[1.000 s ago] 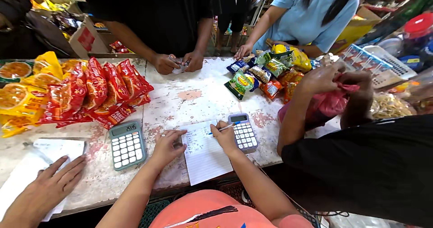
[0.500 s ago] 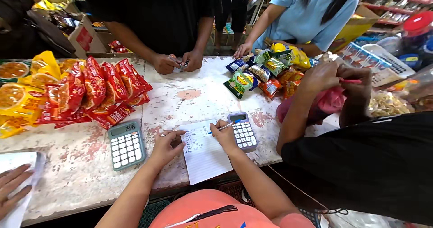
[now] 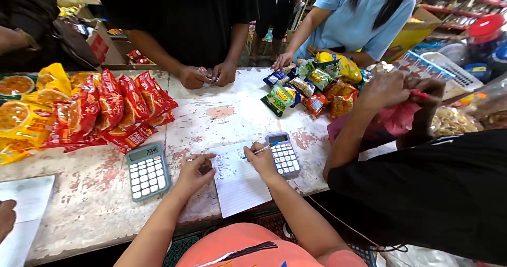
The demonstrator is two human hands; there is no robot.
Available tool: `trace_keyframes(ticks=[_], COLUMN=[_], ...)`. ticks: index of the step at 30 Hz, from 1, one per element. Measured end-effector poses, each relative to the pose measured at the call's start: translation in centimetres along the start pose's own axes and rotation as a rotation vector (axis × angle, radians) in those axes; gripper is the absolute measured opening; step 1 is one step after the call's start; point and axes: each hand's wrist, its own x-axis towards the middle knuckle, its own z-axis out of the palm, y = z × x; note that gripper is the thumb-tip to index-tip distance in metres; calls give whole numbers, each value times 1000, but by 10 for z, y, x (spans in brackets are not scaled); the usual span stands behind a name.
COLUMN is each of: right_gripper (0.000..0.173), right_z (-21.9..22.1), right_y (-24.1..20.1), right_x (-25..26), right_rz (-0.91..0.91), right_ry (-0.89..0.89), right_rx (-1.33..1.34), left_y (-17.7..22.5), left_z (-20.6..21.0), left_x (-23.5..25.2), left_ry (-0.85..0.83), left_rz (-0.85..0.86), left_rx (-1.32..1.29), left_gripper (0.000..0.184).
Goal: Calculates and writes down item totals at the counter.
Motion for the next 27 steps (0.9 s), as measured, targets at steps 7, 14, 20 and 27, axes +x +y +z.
trace_keyframes(ticks=[7, 14, 20, 27], right_gripper=[27, 26, 27, 29], right_z=[2, 1, 4, 3], right_y=[1, -2, 1, 3], right_x=[-2, -1, -1, -1], right_rz=[-6, 23, -11, -57], right_ry=[26, 15, 18, -3], right_rx=[-1, 26, -20, -96], left_y=[3, 0, 0, 0], left_z=[0, 1, 1, 1], left_x=[0, 0, 0, 0], left_ry=[9, 17, 13, 25], left_rz=[1, 30, 22, 27], left_rx=[17, 7, 14, 13], left_gripper=[46, 42, 38, 37])
